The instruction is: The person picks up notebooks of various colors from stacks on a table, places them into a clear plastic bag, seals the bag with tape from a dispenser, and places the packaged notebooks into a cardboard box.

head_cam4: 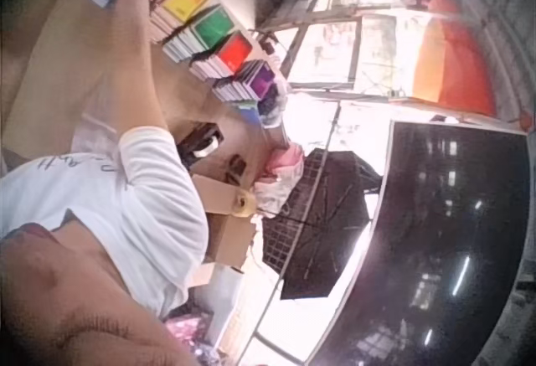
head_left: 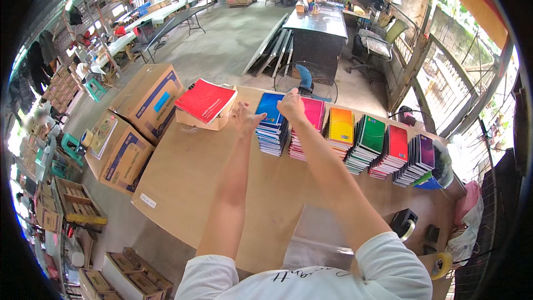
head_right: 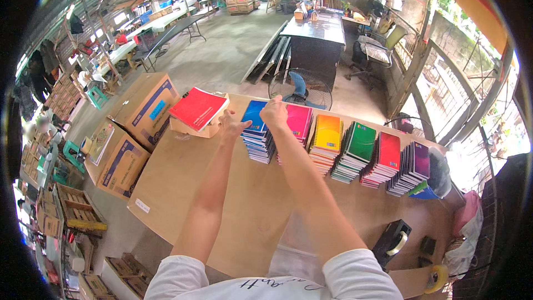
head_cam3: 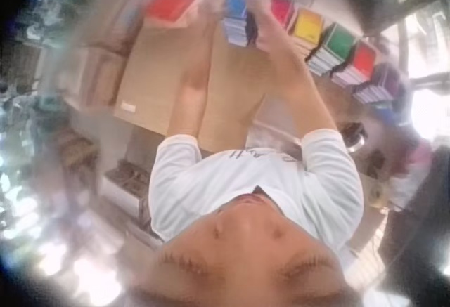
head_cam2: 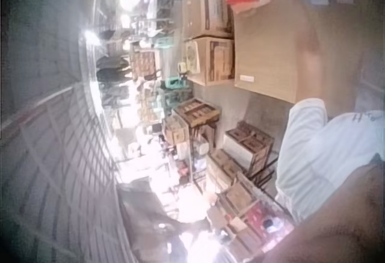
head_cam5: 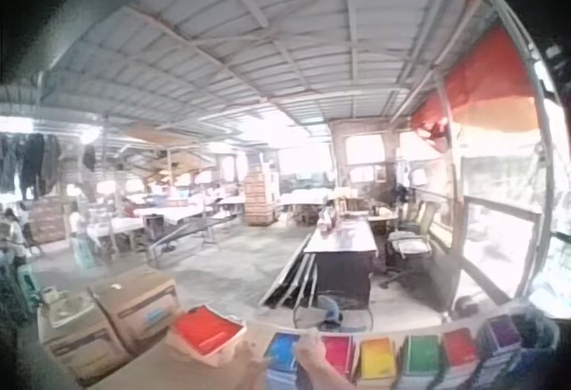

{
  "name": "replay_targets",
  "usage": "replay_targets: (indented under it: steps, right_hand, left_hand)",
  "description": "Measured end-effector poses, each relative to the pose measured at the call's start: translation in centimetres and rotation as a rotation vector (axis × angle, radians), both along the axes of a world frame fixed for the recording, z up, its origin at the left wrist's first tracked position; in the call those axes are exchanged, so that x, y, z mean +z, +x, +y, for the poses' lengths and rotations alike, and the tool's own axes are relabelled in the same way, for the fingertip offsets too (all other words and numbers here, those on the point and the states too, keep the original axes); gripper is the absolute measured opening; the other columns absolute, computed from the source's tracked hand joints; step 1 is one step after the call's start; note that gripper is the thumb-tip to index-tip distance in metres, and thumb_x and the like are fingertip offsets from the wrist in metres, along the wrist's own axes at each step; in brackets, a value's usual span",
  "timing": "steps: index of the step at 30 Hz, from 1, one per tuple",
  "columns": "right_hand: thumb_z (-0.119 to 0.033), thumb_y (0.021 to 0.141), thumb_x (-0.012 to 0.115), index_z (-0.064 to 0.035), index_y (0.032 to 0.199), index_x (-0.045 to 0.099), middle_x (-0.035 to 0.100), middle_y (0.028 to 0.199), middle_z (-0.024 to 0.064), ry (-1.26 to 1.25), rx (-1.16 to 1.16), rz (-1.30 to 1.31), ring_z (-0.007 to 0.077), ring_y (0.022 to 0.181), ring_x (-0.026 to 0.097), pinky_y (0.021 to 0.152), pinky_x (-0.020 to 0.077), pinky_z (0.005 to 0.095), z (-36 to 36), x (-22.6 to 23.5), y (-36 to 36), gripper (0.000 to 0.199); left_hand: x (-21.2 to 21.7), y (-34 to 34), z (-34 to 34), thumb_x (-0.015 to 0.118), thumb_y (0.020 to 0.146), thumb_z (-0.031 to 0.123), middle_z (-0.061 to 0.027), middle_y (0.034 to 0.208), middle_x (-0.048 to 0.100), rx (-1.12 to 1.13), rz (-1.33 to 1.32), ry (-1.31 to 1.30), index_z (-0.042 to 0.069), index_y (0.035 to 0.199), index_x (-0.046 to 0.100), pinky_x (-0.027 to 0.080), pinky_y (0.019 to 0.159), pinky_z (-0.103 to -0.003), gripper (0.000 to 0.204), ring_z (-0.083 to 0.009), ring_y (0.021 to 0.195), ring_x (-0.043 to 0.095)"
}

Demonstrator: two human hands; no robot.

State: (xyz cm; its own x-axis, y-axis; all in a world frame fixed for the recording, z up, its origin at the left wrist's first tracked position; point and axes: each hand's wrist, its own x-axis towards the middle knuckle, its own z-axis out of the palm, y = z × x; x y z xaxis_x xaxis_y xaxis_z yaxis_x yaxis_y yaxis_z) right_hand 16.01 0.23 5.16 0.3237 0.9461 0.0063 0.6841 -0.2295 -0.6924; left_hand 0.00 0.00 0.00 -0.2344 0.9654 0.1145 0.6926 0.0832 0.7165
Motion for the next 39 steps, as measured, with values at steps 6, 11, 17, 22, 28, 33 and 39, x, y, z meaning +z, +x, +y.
replay_targets:
  steps: [6,11,17,22,28,33,39]
  right_hand:
    - [-0.006,0.075,0.063,0.0035,0.117,0.040,0.064,0.106,0.0243,0.037,-0.254,-0.126,0.0389,0.099,0.064,0.081,0.0535,0.0440,0.4,-0.7,-4.6,0.049]
    - [-0.009,0.075,0.072,0.0028,0.126,0.040,0.065,0.099,0.0219,0.278,-0.047,0.106,0.0337,0.092,0.066,0.074,0.0532,0.0416,-1.1,0.9,-3.9,0.061]
    - [-0.021,0.070,0.083,0.0013,0.129,0.043,0.066,0.101,0.0207,0.078,0.194,0.377,0.0262,0.087,0.066,0.073,0.0537,0.0358,-3.4,2.9,3.8,0.075]
    - [-0.023,0.087,0.057,0.0024,0.111,0.048,0.064,0.102,0.0273,0.078,-0.165,-0.285,0.0382,0.097,0.064,0.082,0.0521,0.0442,-3.1,-1.5,8.9,0.036]
    - [-0.015,0.083,0.056,0.0033,0.110,0.047,0.064,0.101,0.0288,0.129,-0.303,-0.231,0.0394,0.099,0.064,0.085,0.0512,0.0438,-2.2,-1.3,8.4,0.034]
    - [-0.018,0.075,0.073,0.0045,0.114,0.049,0.065,0.095,0.0250,0.181,-0.179,-0.029,0.0373,0.092,0.065,0.083,0.0516,0.0423,-5.8,2.0,8.4,0.051]
    - [-0.034,0.071,0.081,0.0032,0.115,0.052,0.066,0.093,0.0230,0.111,0.085,0.225,0.0351,0.095,0.064,0.079,0.0526,0.0409,-11.7,0.5,7.9,0.064]
  left_hand:
    - [-0.8,-0.8,1.5,0.091,0.050,0.037,-0.0201,0.123,0.049,0.001,0.022,0.151,0.012,0.126,0.039,0.027,0.102,-0.047,0.096,-0.0352,0.124,0.033]
    - [0.4,-1.6,1.6,0.086,0.062,0.037,-0.0177,0.119,0.055,-0.012,-0.268,0.337,0.005,0.129,0.041,0.040,0.099,-0.046,0.086,-0.0298,0.118,0.047]
    - [0.7,-2.6,-5.3,0.053,0.095,0.021,-0.0127,0.110,0.063,-0.346,-1.382,-0.096,-0.003,0.122,0.050,0.055,0.083,-0.036,0.036,-0.0223,0.094,0.065]
    - [-3.8,-1.2,-11.0,0.051,0.095,0.022,-0.0137,0.114,0.061,-0.242,-1.573,-0.095,-0.002,0.123,0.047,0.053,0.088,-0.038,0.036,-0.0242,0.099,0.063]
    - [-3.7,1.8,-15.2,0.049,0.097,0.023,-0.0157,0.120,0.057,-0.152,-1.597,-0.206,0.000,0.126,0.045,0.052,0.090,-0.041,0.037,-0.0275,0.105,0.060]
    - [-5.1,2.0,-15.2,0.052,0.096,0.029,-0.0145,0.124,0.056,-0.301,-1.617,-0.180,0.002,0.130,0.043,0.049,0.094,-0.042,0.045,-0.0274,0.109,0.059]
    - [-2.7,3.8,-14.7,0.057,0.093,0.033,-0.0116,0.124,0.059,-0.566,-1.933,-0.296,0.003,0.132,0.045,0.046,0.098,-0.043,0.050,-0.0256,0.111,0.058]
